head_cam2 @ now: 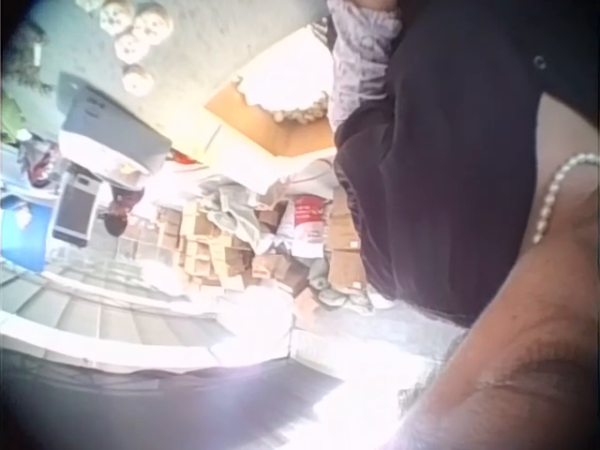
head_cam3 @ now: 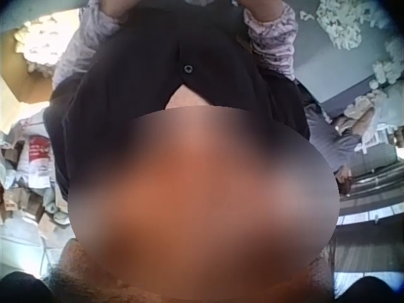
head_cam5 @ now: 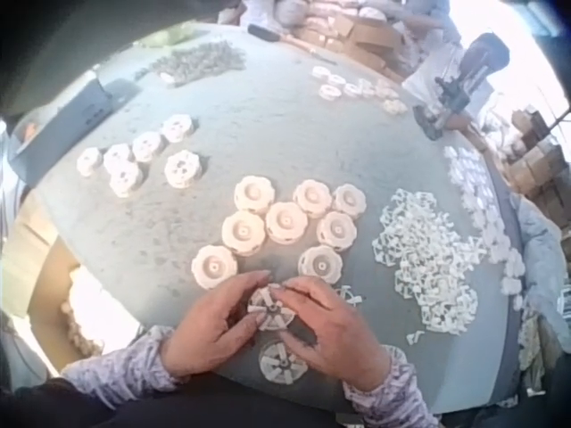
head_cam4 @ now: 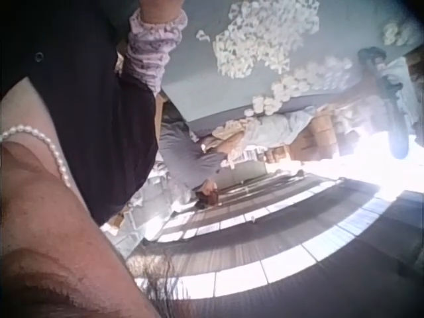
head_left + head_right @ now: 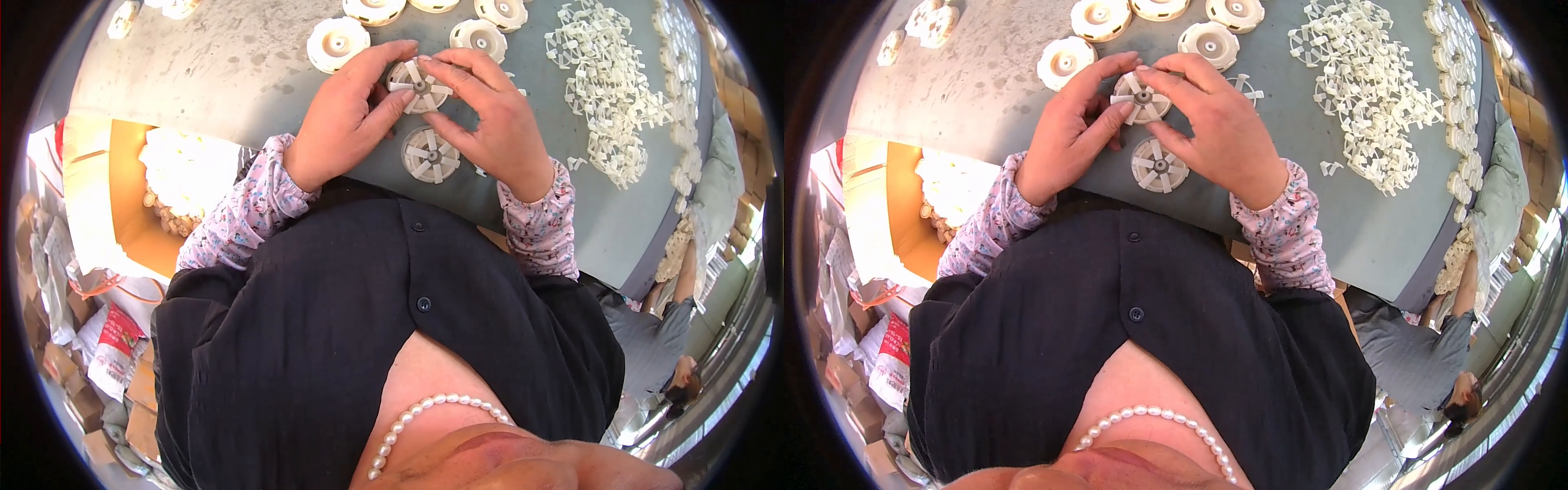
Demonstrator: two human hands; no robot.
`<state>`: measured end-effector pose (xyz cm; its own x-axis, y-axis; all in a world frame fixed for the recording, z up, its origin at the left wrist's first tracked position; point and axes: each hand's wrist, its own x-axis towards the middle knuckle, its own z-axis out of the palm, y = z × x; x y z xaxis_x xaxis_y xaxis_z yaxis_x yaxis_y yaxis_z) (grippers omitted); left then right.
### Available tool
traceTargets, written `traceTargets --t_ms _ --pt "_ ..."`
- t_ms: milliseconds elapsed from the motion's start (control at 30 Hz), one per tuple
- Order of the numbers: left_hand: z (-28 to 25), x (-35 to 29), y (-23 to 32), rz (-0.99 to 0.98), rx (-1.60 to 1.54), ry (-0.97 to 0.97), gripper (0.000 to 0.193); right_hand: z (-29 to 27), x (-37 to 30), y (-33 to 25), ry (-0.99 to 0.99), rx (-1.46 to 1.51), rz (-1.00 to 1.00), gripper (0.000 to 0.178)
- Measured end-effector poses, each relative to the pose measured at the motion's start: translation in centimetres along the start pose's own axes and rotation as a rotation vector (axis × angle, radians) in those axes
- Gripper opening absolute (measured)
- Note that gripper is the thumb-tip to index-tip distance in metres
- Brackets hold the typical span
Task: The person assembles white plastic circular housings by hand, inserting internal gears and metal springs into them at a work table.
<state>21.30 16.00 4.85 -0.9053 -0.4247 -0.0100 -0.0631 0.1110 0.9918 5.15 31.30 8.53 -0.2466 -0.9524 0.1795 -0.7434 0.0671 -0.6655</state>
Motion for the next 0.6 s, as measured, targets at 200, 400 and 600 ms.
traceTargets --t_ms 200,400,600 --pt "0.4 0.3 0.0 -0.044 0.096 0.042 0.049 0.4 -0.2 0.5 0.018 -0.043 -0.014 0.052" --pt "0.9 -1.1 2.6 0.28 0.52 -0.059 0.086 -1.3 -0.8 1.7 0.002 0.291 0.164 0.049" --pt "0.7 -1.8 1.6 0.461 0.673 -0.266 0.085 -1.3 -1.3 1.3 0.037 -0.061 -0.026 0.045"
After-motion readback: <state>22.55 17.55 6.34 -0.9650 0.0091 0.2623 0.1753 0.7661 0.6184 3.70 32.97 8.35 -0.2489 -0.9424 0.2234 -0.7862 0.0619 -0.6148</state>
